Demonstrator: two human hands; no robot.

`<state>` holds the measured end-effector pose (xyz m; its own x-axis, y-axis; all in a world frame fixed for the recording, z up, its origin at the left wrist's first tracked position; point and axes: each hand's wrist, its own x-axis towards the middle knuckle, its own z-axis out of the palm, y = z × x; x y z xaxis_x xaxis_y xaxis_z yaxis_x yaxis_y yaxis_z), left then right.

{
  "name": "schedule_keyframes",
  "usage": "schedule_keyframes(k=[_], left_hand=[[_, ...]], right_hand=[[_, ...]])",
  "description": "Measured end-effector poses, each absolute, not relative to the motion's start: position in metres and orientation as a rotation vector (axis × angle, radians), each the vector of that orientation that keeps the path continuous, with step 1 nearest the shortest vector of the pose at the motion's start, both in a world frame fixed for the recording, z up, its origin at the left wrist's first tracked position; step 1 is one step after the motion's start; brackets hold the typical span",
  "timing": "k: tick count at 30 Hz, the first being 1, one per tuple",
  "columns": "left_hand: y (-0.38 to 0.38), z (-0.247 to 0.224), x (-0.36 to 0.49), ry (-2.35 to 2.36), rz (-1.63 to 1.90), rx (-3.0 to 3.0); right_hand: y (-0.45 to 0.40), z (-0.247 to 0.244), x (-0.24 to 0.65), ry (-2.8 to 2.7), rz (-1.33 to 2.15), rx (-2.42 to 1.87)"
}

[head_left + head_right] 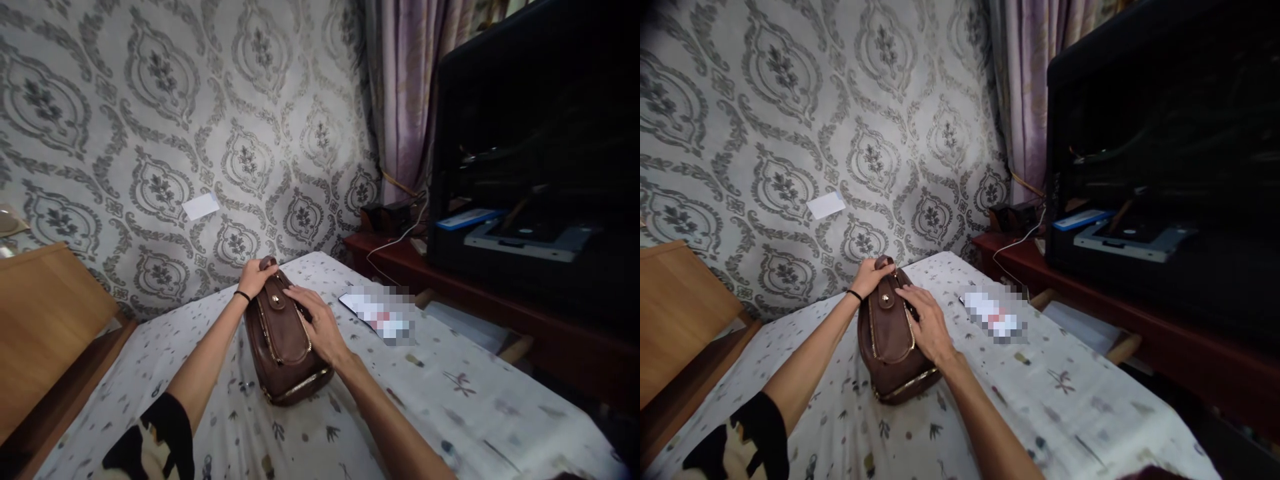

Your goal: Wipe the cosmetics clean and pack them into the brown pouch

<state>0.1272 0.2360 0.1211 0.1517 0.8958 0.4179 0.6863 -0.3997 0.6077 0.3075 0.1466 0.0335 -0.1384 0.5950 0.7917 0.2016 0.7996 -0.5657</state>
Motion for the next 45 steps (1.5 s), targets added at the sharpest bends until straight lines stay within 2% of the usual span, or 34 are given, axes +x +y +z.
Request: schedule_keyframes(k=[12,22,35,45], left_hand=[[0.218,0.125,0.118,1.363,1.116,2.13],[0.202,0.114,0.073,1.572,1.178,2.068],[0.187,0.109,0.085,1.669,1.244,2.001],[0.164,0.112,0.09,1.536,1.227,1.98]], right_hand=[[0.145,0.036,0.309,-1.733,0.383,-0.622],[0.145,0.036,0.308,-1.73,0.374,-0.645],[0.148,0.035,0.308,-1.736,0.37,-0.638],[0.144,0.038,0.309,-1.76,0.357,-0.63]])
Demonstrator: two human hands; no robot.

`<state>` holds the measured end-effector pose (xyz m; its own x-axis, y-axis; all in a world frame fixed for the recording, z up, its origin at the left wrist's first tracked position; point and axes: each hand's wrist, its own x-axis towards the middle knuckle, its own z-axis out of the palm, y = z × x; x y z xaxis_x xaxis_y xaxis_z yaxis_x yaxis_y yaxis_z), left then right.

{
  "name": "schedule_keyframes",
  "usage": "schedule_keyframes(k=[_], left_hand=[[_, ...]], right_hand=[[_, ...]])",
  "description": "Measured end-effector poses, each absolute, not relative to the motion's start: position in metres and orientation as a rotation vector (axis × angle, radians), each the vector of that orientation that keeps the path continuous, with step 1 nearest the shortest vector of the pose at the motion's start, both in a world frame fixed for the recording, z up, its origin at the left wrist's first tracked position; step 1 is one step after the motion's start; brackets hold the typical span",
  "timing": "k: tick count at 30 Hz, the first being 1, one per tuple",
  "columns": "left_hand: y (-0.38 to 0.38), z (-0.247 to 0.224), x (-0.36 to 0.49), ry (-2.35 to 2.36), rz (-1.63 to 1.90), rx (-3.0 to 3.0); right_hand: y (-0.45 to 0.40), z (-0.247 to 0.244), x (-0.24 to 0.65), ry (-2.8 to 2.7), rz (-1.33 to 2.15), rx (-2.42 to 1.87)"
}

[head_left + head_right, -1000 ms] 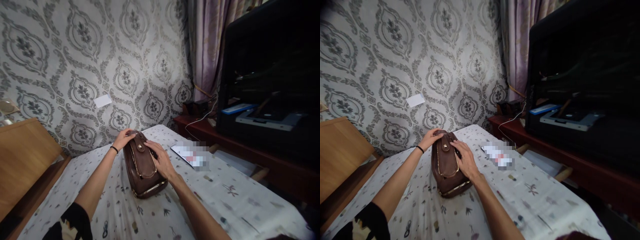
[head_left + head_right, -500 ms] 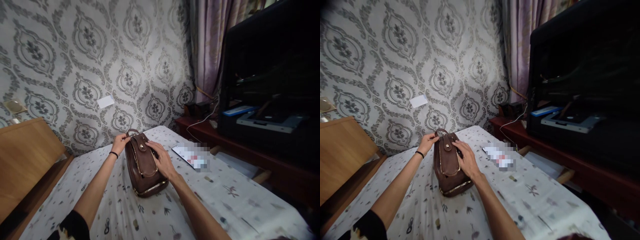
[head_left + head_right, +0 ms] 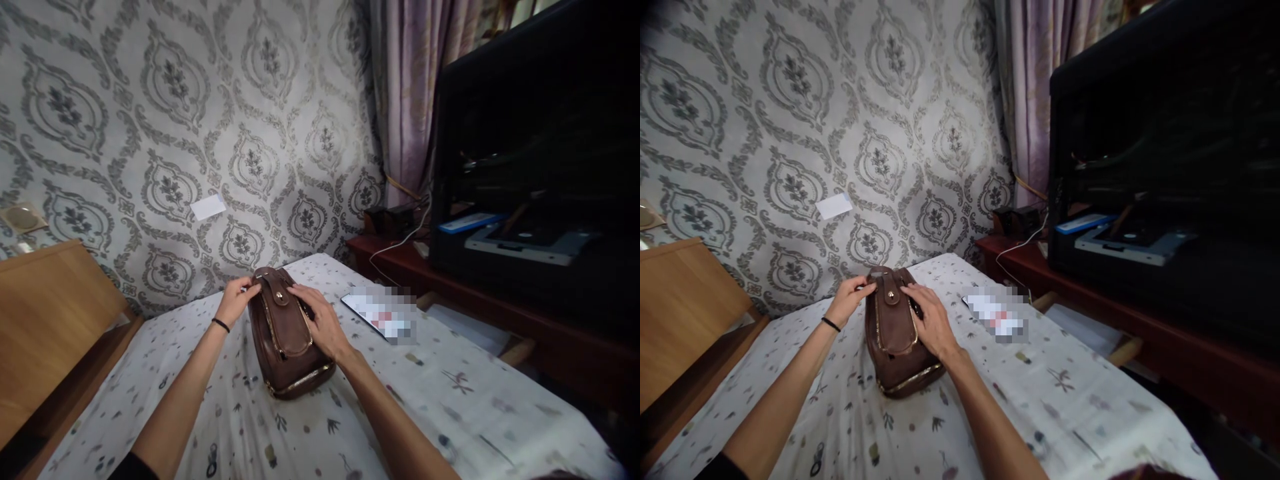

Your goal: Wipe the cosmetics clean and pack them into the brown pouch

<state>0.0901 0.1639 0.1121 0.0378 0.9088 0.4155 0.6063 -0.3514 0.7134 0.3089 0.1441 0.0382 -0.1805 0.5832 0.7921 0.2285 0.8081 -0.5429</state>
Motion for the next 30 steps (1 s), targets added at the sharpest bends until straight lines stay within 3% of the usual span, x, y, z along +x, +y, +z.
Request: schedule_keyframes(k=[14,30], left_hand=[[0.203,0.137,0.134,1.324,1.129,2.017],[0.201,0.127,0.145,1.442,1.239,2.085]], right_hand=[[0.146,0.035,0.309,-1.75,0.363,-0.629],[0.148,0.035,0.308,-1.771,0.318,-0.642]])
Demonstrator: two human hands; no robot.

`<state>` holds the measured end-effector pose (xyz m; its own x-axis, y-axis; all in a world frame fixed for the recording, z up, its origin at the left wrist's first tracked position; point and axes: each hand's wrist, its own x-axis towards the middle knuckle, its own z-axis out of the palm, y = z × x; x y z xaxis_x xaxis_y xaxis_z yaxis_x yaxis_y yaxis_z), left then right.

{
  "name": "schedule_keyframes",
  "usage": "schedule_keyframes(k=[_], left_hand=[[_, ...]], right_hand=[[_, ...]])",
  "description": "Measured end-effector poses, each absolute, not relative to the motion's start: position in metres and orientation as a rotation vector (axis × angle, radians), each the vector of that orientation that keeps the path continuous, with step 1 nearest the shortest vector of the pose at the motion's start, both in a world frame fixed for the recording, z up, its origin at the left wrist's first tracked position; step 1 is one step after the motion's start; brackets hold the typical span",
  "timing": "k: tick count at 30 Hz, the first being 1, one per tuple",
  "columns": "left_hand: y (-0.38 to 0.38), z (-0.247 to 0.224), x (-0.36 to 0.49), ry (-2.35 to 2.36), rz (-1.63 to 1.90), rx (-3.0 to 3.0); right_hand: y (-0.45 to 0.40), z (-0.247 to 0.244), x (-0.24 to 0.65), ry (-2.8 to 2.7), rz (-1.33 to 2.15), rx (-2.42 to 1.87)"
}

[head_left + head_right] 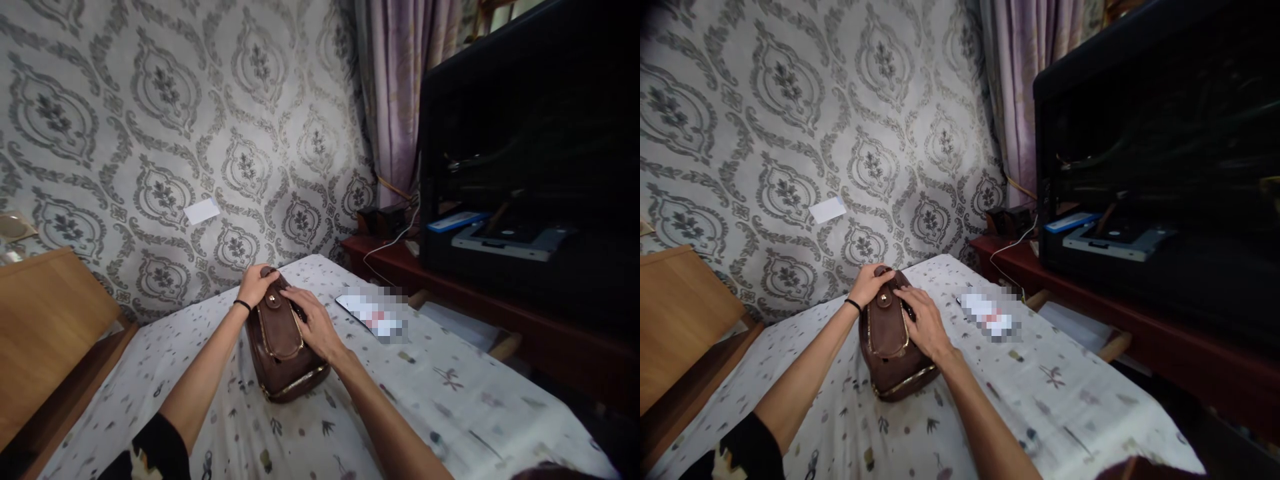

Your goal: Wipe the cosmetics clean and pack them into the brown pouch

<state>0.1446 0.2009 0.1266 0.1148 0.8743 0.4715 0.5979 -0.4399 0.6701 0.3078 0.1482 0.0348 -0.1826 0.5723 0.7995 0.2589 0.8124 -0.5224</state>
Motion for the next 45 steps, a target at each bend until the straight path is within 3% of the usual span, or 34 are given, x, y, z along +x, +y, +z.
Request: schedule_keyframes(k=[19,24,29,36,45], left_hand=[[0.148,0.109,0.128,1.294,1.346,2.076],[0.107,0.105,0.103,1.076,1.043,2.368],[0.095,0.112,0.103,1.198,0.782,2.613],[0.114,0.131,0.121,1.269,1.115,2.444],[0.125,0.141,0.123,1.298,1.152,2.307]], right_hand=[[0.13,0.016,0.31,-1.666,0.423,-0.851],[0.126,0.009,0.312,-1.665,0.45,-0.852],[0.128,0.007,0.308,-1.607,0.472,-0.851],[0.123,0.02,0.306,-1.563,0.491,-0.905],[0.129,0.047,0.299,-1.742,0.254,-0.901]])
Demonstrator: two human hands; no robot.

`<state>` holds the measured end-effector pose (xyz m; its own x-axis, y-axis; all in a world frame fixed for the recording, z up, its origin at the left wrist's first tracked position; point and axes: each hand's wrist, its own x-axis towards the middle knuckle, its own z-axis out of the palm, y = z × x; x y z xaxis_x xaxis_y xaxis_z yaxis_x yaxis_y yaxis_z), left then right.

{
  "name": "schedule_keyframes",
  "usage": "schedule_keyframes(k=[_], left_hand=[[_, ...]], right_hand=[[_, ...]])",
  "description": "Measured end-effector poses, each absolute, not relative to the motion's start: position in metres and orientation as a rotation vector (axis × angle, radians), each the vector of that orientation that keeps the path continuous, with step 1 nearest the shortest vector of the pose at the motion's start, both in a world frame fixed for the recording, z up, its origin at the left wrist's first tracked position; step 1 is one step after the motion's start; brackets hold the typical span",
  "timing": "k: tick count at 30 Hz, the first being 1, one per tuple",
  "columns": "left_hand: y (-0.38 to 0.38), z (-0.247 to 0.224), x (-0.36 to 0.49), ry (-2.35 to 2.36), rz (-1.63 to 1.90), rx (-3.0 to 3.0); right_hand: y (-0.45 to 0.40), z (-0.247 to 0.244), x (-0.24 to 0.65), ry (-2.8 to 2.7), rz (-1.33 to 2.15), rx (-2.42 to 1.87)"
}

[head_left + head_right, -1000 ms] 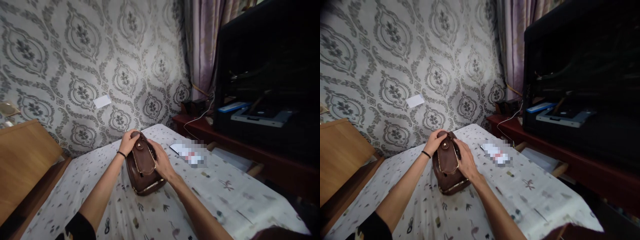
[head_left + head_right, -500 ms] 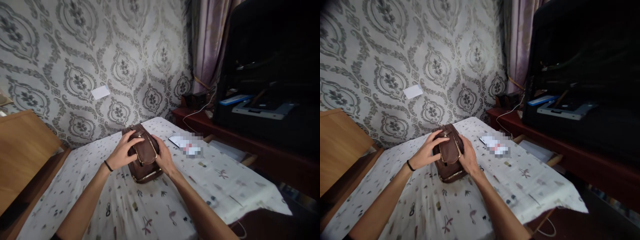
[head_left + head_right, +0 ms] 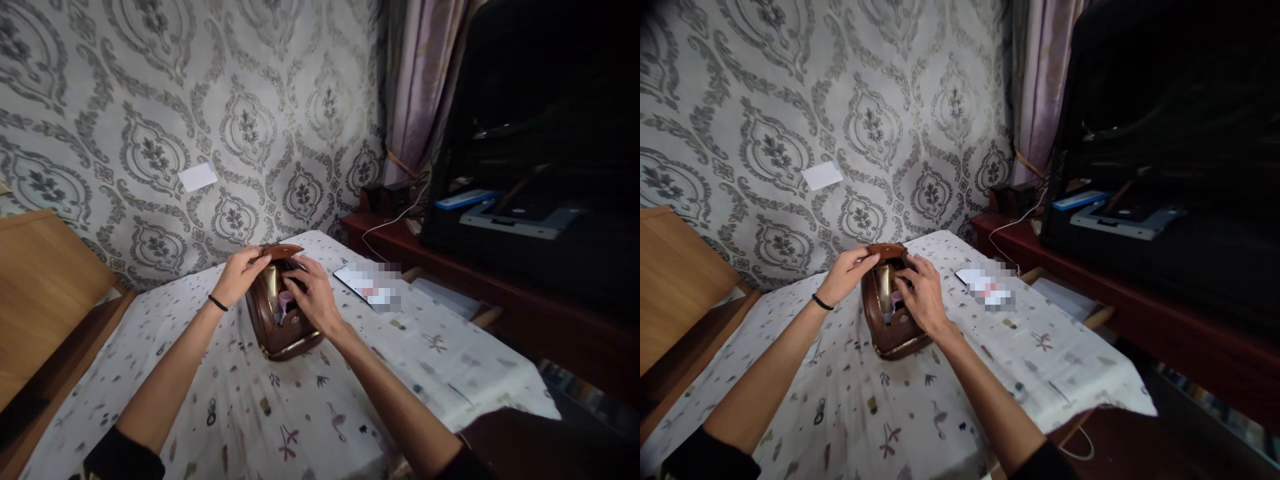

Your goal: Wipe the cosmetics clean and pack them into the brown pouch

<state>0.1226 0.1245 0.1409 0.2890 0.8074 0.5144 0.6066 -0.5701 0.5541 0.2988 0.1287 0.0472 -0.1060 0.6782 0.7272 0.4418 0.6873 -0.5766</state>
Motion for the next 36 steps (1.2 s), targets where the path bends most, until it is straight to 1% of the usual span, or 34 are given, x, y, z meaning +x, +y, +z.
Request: schedule_keyframes(k=[7,10,14,25,30,36], left_hand=[[0.124,0.139,0.123,1.284,1.172,2.277],[0.125,0.138,0.123,1.273,1.187,2.276],[0.127,0.135,0.122,1.268,1.226,2.289],[0.124,0.139,0.119,1.241,1.199,2.235],[0.132,0.141,0.111,1.267,1.199,2.191],[0.123,0.136,0.115,1.25,1.241,2.272]], right_hand=[[0.144,0.08,0.279,-1.836,0.205,-1.278],[0.149,0.084,0.276,-1.856,0.206,-1.412],[0.151,0.086,0.276,-1.885,0.219,-1.466],[0.142,0.085,0.283,-1.884,0.259,-1.347],[0.136,0.07,0.294,-1.769,0.321,-1.116],[0.127,0.046,0.301,-1.631,0.431,-0.963]])
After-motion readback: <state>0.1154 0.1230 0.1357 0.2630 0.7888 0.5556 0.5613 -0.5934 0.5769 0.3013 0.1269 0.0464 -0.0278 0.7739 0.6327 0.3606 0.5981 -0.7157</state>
